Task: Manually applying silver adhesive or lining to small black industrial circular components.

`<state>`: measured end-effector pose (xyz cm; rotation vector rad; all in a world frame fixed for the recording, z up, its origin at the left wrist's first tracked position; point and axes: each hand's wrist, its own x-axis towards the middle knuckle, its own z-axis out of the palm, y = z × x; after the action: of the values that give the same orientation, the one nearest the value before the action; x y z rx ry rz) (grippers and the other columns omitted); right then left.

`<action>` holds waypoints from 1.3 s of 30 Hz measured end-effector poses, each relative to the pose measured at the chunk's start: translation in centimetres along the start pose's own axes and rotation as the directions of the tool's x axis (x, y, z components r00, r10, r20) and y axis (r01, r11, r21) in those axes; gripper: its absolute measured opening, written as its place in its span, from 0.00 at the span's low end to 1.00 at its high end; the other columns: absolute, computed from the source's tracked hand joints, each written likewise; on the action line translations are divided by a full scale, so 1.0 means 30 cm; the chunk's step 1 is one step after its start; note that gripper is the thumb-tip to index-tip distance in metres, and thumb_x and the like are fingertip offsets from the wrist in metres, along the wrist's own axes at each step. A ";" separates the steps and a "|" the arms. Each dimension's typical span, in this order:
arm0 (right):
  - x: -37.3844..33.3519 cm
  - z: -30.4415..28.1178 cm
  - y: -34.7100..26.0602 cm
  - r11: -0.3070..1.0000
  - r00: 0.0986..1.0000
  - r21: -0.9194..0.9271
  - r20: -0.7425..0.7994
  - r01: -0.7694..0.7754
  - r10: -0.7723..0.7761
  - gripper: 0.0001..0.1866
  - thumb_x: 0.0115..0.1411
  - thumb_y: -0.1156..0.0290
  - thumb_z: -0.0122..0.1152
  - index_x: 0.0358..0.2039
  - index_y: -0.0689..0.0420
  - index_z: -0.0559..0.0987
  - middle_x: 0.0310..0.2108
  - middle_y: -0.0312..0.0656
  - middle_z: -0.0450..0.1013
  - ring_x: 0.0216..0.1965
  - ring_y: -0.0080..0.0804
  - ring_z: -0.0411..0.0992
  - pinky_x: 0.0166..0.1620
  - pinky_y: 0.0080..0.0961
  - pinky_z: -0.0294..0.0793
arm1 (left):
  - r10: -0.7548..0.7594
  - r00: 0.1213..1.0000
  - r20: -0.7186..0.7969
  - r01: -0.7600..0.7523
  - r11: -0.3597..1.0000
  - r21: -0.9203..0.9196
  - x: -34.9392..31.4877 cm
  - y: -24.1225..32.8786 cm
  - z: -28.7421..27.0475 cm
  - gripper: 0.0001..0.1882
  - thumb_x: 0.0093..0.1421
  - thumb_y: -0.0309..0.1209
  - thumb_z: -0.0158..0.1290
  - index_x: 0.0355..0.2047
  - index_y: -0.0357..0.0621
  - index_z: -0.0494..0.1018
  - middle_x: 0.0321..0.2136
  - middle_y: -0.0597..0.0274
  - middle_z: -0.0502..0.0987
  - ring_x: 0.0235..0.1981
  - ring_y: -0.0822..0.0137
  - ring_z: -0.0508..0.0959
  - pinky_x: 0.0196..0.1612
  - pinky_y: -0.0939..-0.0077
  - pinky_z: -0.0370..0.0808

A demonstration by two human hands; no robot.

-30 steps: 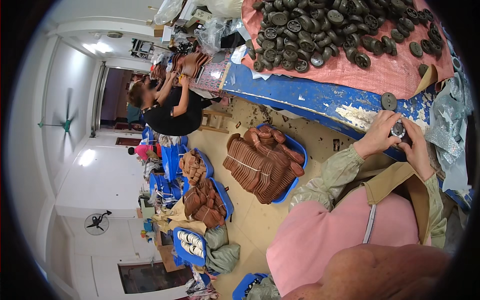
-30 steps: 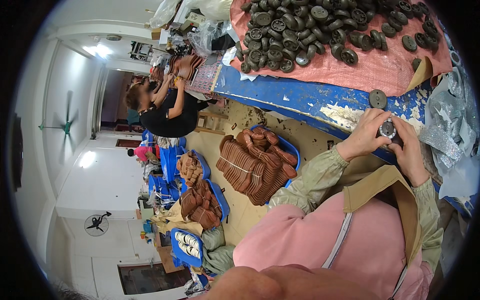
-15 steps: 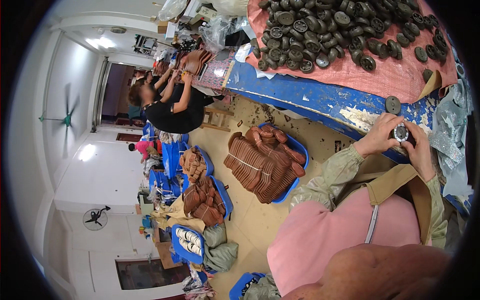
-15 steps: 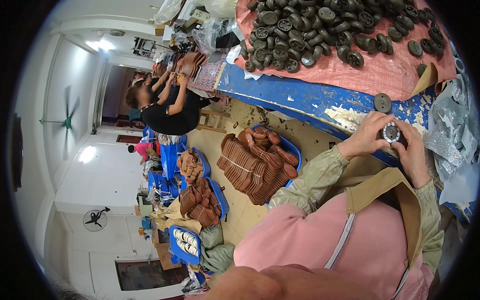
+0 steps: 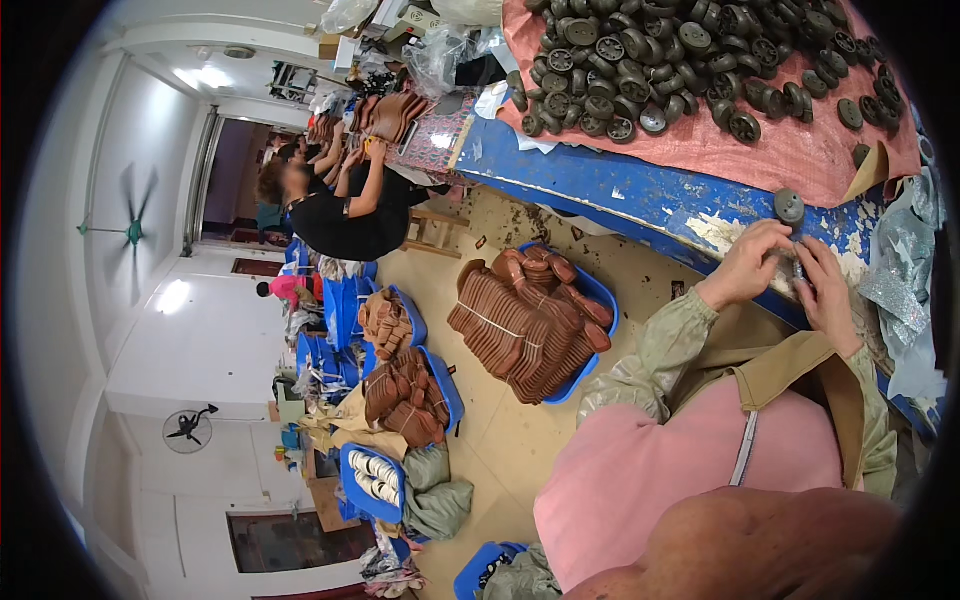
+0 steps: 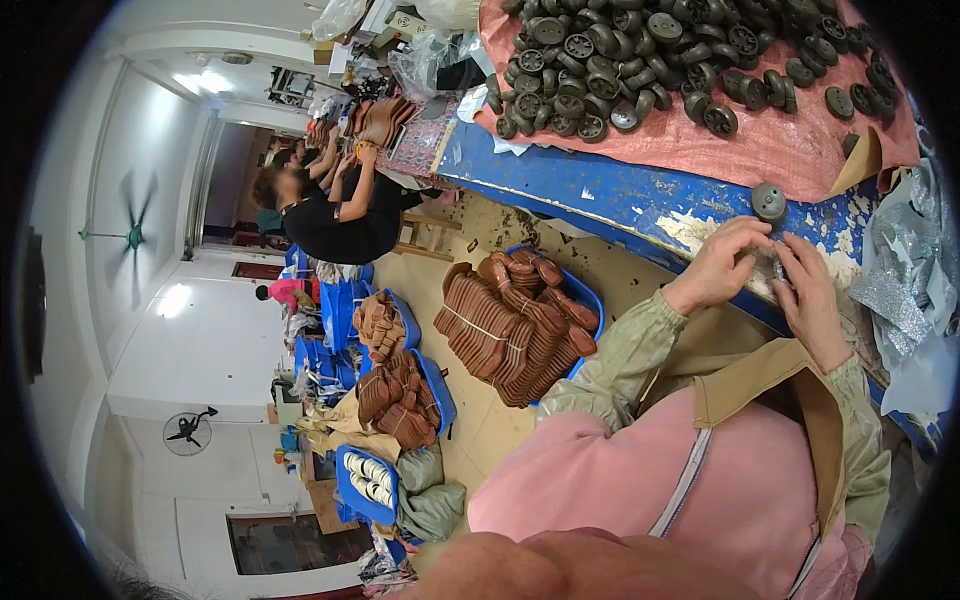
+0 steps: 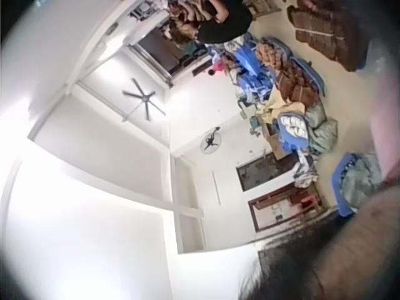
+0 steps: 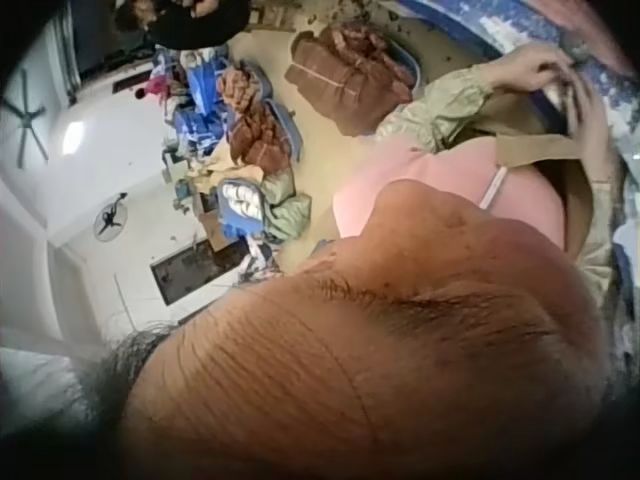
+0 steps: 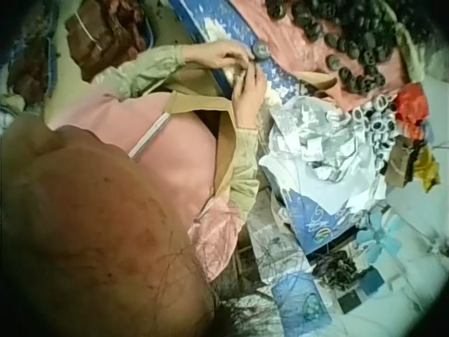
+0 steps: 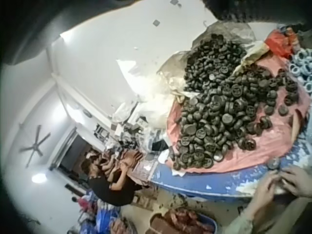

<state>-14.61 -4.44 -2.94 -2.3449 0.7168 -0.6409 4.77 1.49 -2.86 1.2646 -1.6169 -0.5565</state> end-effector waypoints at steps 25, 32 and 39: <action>-0.048 -0.023 0.007 0.983 0.988 -0.175 -0.156 -0.047 0.019 0.26 0.53 0.82 0.54 0.54 0.59 0.68 0.60 0.52 0.56 0.60 0.50 0.56 0.62 0.39 0.55 | 0.051 0.983 -0.177 -0.025 0.989 0.143 0.025 0.012 0.061 0.12 0.42 0.21 0.53 0.31 0.41 0.71 0.28 0.57 0.67 0.34 0.55 0.66 0.39 0.64 0.64; -0.069 -0.066 -0.001 0.989 0.985 -0.021 -0.097 -0.148 0.145 0.24 0.53 0.81 0.54 0.53 0.58 0.69 0.59 0.51 0.58 0.59 0.50 0.58 0.61 0.37 0.56 | 0.029 0.985 -0.168 -0.019 0.998 0.064 0.049 0.011 0.074 0.13 0.43 0.19 0.51 0.33 0.40 0.73 0.20 0.62 0.66 0.31 0.58 0.66 0.37 0.66 0.64; -0.055 -0.174 -0.091 0.114 0.839 0.951 0.194 -0.289 0.508 0.13 0.65 0.62 0.43 0.39 0.57 0.72 0.35 0.38 0.73 0.33 0.20 0.72 0.31 0.17 0.73 | -0.072 0.984 -0.164 0.086 0.993 0.081 0.018 -0.028 0.065 0.12 0.51 0.20 0.54 0.38 0.38 0.75 0.26 0.59 0.71 0.32 0.64 0.71 0.36 0.72 0.70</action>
<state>-17.99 -3.64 2.12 -0.8109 0.6807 -0.7340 3.43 0.30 -4.14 1.4074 -1.4757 -0.4241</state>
